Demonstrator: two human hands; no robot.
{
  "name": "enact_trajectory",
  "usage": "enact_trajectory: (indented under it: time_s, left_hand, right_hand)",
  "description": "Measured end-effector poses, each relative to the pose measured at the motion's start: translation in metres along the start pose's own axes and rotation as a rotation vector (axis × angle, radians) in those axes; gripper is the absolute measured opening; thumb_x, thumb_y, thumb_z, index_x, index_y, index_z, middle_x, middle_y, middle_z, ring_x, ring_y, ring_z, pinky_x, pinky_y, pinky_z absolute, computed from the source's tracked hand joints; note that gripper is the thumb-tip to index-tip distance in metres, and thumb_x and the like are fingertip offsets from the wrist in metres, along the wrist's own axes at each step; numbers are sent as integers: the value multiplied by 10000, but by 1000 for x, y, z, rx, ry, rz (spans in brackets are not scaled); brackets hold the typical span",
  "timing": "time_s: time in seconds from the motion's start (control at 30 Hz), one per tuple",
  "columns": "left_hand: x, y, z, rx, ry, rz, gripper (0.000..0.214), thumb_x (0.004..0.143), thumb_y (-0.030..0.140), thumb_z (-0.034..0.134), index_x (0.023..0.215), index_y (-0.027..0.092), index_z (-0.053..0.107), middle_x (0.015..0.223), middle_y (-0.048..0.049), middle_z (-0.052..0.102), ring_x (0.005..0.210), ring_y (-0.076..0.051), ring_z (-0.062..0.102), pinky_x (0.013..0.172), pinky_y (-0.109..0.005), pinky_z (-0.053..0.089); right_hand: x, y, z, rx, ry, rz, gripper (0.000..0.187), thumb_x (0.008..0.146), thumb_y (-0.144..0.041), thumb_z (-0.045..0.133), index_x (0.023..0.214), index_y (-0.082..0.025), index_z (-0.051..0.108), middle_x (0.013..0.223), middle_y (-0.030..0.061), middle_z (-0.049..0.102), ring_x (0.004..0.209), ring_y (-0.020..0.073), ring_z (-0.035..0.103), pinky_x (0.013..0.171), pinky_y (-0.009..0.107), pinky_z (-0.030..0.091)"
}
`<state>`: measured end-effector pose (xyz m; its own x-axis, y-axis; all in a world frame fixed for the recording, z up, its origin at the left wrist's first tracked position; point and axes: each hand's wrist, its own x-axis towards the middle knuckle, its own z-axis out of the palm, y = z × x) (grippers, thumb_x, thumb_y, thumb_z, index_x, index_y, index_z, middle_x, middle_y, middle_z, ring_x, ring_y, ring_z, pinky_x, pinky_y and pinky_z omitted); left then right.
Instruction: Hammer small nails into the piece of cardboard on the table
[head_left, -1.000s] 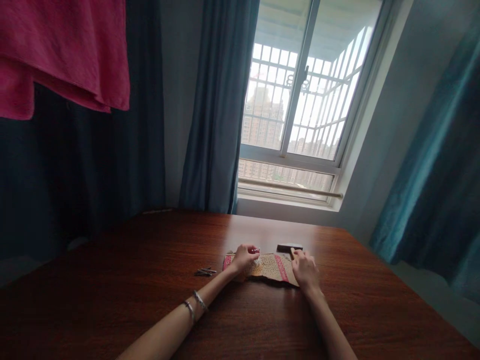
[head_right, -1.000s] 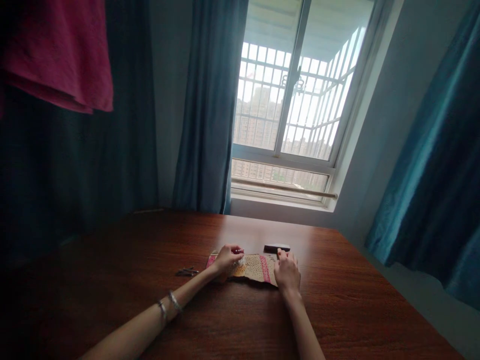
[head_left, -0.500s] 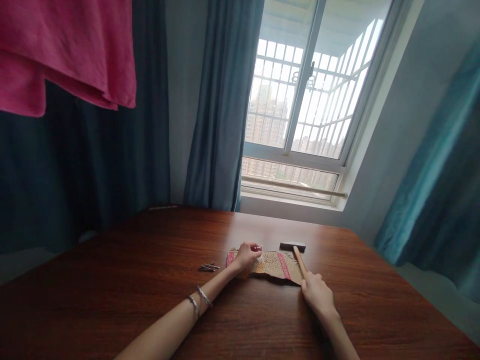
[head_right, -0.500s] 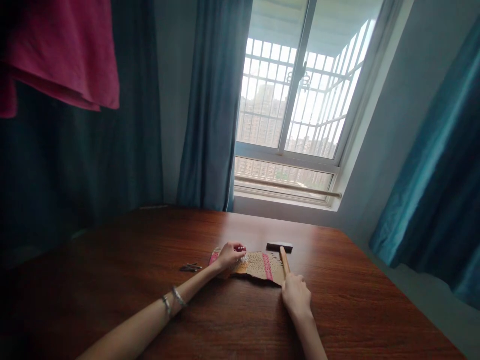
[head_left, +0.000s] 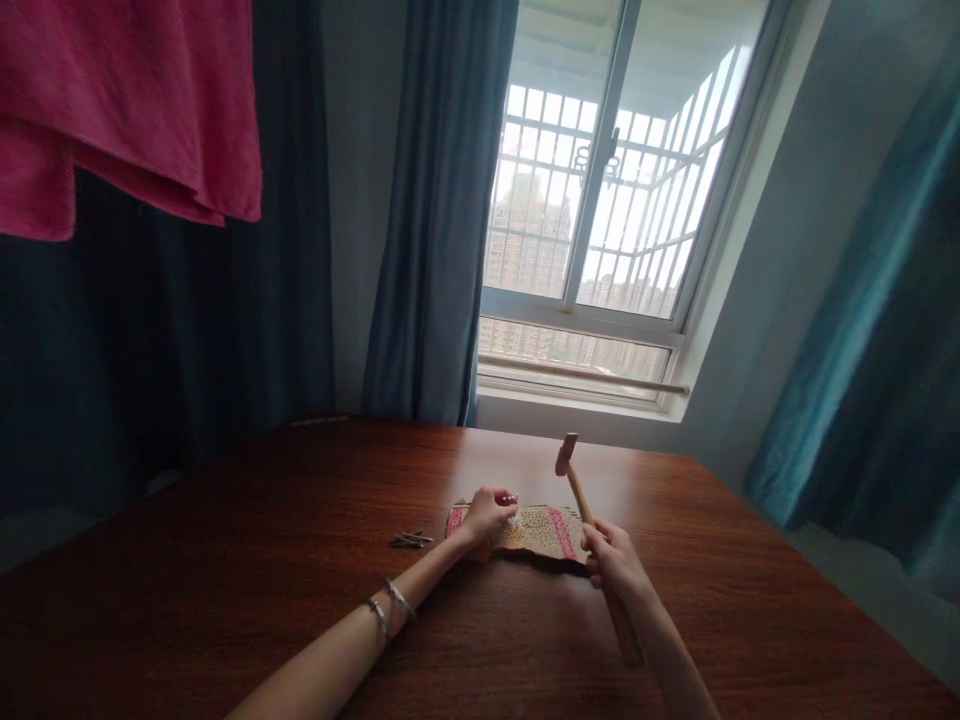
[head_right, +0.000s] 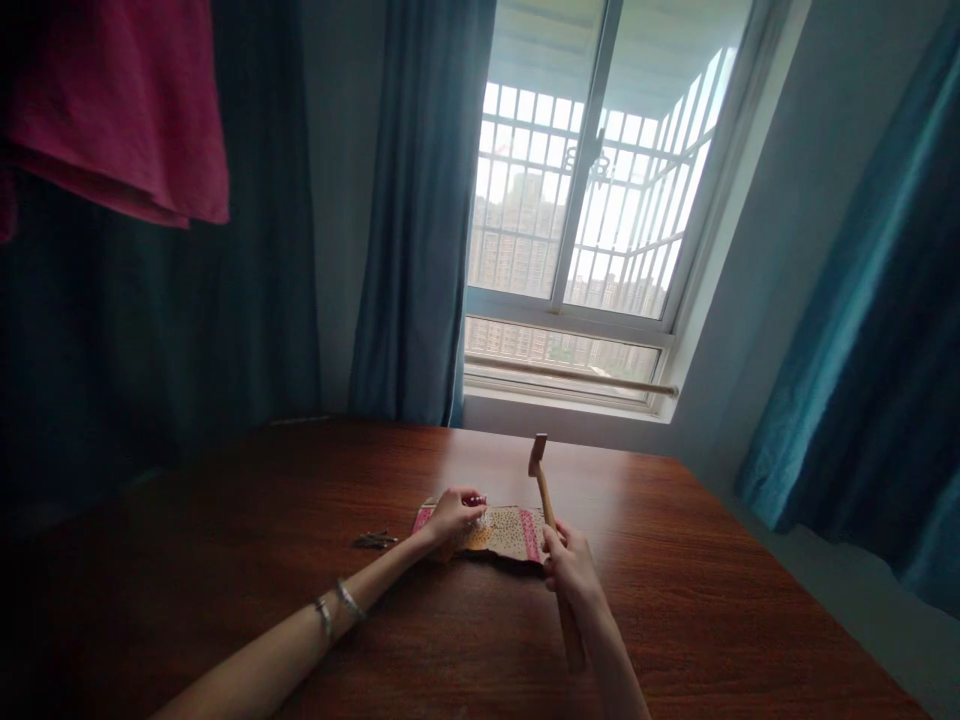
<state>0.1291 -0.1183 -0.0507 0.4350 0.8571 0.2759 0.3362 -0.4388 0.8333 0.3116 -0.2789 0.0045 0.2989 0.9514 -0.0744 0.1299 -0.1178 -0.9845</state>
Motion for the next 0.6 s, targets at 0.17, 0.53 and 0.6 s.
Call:
enact_trajectory:
  time_s: [0.17, 0.53, 0.6]
  left_hand:
    - [-3, 6, -1, 3, 2, 4, 195, 666, 274, 565, 739, 126, 668, 703, -24, 661, 698, -152, 592, 616, -203, 420]
    - [-6, 16, -4, 8, -8, -18, 187, 666, 290, 581, 736, 142, 672, 737, -40, 677, 731, -170, 604, 639, -216, 427]
    - [-7, 16, -5, 16, -8, -26, 181, 661, 291, 586, 726, 146, 673, 731, -38, 677, 724, -170, 604, 640, -219, 426]
  right_hand:
    - [-18, -16, 11, 276, -289, 101, 385, 634, -511, 607, 713, -192, 405, 570, -79, 410, 337, -7, 259, 317, 138, 168]
    - [-34, -31, 8, 155, -290, 16, 383, 649, -531, 583, 677, -183, 424, 562, -71, 418, 333, 9, 301, 265, 147, 222]
    - [-35, -31, 7, 124, -282, -1, 377, 659, -532, 574, 688, -183, 434, 565, -67, 426, 331, 14, 308, 259, 153, 236]
